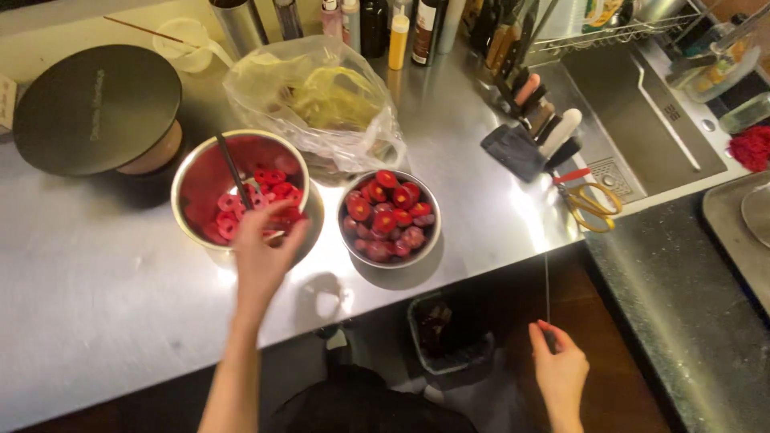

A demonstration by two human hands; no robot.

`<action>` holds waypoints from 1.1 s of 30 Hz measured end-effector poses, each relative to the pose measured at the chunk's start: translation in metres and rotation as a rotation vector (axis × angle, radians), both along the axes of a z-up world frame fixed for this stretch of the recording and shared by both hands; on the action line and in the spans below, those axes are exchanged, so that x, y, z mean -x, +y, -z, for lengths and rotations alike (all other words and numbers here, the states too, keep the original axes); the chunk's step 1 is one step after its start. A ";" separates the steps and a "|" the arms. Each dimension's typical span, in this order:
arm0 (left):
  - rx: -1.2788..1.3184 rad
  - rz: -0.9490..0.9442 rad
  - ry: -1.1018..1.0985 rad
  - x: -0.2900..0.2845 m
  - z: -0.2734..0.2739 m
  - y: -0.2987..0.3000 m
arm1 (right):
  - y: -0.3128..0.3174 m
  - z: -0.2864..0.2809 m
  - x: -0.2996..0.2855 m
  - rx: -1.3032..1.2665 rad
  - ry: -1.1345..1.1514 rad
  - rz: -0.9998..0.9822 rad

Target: Pitting cherries or small plums using a kitchen knife at a prep station.

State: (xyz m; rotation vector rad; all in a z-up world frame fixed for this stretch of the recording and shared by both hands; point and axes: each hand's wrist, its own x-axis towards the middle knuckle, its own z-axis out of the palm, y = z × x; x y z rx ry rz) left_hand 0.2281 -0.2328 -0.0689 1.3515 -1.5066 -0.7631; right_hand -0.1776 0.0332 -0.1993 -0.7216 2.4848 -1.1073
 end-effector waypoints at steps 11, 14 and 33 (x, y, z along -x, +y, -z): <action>-0.004 0.106 -0.885 -0.081 0.051 -0.089 | -0.062 -0.083 -0.081 0.019 0.089 0.135; 0.197 0.186 -0.607 -0.024 0.030 -0.074 | -0.069 -0.091 -0.098 0.048 0.026 0.187; -0.744 1.134 0.511 0.101 0.010 -0.048 | -0.053 -0.092 -0.152 0.465 -0.318 -0.001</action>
